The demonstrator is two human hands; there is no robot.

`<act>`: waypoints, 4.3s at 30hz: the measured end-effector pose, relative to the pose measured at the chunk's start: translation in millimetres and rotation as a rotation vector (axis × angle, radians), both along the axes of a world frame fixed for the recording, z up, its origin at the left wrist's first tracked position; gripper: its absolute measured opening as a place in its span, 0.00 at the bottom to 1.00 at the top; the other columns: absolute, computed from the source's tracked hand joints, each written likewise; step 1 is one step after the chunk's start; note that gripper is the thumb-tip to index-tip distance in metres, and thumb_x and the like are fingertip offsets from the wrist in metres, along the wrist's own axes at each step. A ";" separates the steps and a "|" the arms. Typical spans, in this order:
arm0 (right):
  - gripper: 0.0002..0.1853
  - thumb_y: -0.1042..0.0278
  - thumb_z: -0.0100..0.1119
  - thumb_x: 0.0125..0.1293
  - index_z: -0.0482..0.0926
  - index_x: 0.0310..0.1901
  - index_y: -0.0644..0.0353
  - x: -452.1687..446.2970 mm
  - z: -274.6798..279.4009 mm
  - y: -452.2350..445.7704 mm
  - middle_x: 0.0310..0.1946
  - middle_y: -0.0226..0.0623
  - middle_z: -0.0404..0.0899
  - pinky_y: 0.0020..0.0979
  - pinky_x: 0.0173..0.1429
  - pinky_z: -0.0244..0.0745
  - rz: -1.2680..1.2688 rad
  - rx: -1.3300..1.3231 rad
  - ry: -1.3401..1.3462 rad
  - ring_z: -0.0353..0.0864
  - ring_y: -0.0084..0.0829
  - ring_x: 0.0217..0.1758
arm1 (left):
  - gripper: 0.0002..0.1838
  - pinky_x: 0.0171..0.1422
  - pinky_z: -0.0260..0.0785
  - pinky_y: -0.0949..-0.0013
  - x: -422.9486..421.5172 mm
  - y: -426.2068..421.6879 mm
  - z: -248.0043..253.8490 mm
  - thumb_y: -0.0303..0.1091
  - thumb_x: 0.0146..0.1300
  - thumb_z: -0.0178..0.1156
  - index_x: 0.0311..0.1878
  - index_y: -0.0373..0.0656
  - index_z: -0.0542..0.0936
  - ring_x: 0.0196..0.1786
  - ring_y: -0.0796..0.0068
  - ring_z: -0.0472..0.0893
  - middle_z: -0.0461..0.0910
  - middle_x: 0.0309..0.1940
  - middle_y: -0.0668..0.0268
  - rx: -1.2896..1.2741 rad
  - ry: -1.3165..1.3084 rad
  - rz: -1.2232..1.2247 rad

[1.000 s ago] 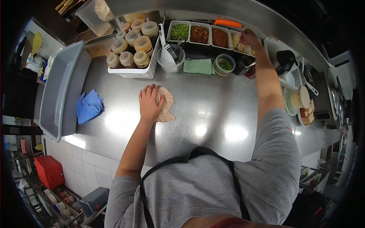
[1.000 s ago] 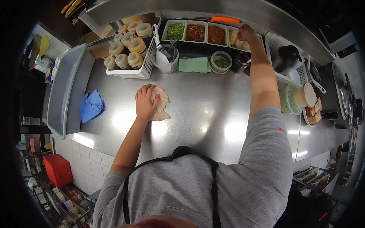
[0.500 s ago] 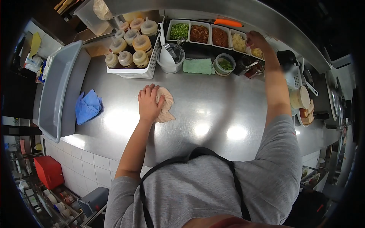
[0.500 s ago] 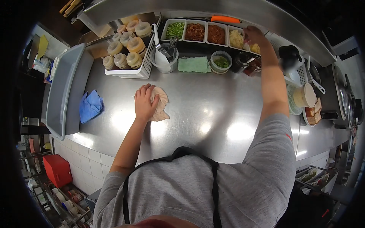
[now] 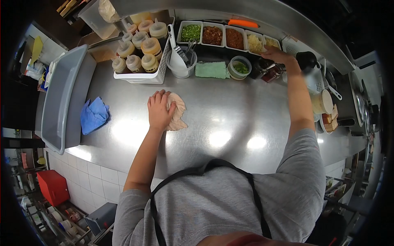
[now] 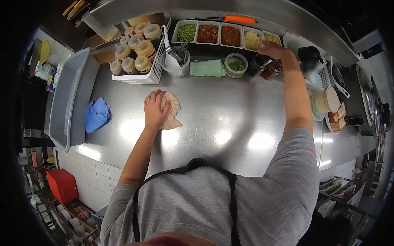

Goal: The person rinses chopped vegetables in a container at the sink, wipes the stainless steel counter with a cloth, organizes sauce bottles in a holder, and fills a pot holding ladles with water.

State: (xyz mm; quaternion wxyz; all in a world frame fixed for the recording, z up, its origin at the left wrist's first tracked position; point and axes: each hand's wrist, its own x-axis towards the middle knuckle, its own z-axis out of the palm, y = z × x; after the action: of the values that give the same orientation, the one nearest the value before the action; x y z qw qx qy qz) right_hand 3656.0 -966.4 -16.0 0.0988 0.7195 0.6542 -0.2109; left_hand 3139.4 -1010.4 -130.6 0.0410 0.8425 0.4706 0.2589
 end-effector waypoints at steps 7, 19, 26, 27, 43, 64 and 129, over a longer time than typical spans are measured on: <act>0.25 0.42 0.53 0.63 0.81 0.51 0.52 -31.9 12.7 -5.7 0.67 0.38 0.61 0.38 0.70 0.57 -0.185 0.248 -0.231 0.60 0.40 0.69 | 0.22 0.65 0.55 0.54 -0.5 0.4 0.2 0.41 0.58 0.58 0.55 0.45 0.73 0.61 0.56 0.66 0.71 0.55 0.60 0.003 -0.008 0.000; 0.11 0.64 0.67 0.53 0.78 0.37 0.58 -251.9 -18.4 -53.8 0.41 0.37 0.74 0.35 0.52 0.69 -0.005 0.920 0.657 0.75 0.39 0.48 | 0.29 0.70 0.42 0.40 -3.1 -1.1 -2.4 0.48 0.59 0.57 0.62 0.47 0.67 0.65 0.61 0.62 0.65 0.62 0.63 -0.022 0.029 0.052; 0.13 0.70 0.67 0.52 0.77 0.40 0.53 -207.9 -81.4 -90.6 0.56 0.43 0.67 0.40 0.57 0.66 -0.471 1.248 0.056 0.68 0.50 0.56 | 0.32 0.70 0.39 0.36 -4.5 -0.4 -7.3 0.52 0.60 0.55 0.65 0.48 0.64 0.66 0.63 0.60 0.62 0.64 0.65 0.006 0.035 0.039; 0.13 0.72 0.66 0.52 0.76 0.39 0.54 -186.6 -100.5 -86.4 0.58 0.44 0.66 0.41 0.59 0.66 -0.441 1.185 0.124 0.67 0.51 0.58 | 0.32 0.70 0.39 0.36 -4.3 -0.3 -6.5 0.52 0.60 0.55 0.65 0.48 0.64 0.66 0.63 0.60 0.62 0.64 0.65 0.010 0.031 0.032; 0.11 0.73 0.65 0.54 0.76 0.39 0.57 -302.7 -65.9 -175.7 0.64 0.44 0.59 0.39 0.66 0.62 0.133 0.602 0.977 0.62 0.44 0.67 | 0.28 0.67 0.57 0.51 -7.5 -63.5 38.1 0.41 0.51 0.68 0.56 0.46 0.74 0.67 0.50 0.61 0.59 0.66 0.54 -0.149 -0.423 -0.503; 0.17 0.66 0.73 0.51 0.74 0.36 0.64 -284.3 -101.7 -37.0 0.34 0.34 0.74 0.27 0.44 0.70 -0.090 1.055 0.830 0.72 0.26 0.39 | 0.16 0.64 0.65 0.57 -209.6 -254.8 35.3 0.25 0.43 0.72 0.37 0.45 0.80 0.63 0.52 0.68 0.62 0.63 0.53 0.155 -0.528 0.554; 0.18 0.68 0.74 0.47 0.71 0.33 0.58 -2277.1 -30.4 311.7 0.47 0.32 0.67 0.37 0.54 0.75 0.875 0.028 1.393 0.72 0.31 0.53 | 0.15 0.49 0.74 0.65 -1837.7 -9.3 -12.6 0.29 0.47 0.71 0.38 0.43 0.78 0.58 0.62 0.73 0.64 0.64 0.59 0.025 -0.635 1.331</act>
State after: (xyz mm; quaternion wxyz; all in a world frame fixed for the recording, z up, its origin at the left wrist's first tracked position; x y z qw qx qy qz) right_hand 1378.9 -654.6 -46.5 -0.2656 0.1048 0.7895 -0.5433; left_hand 1301.7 -1019.7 -143.3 -0.0002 0.2634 0.8449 0.4656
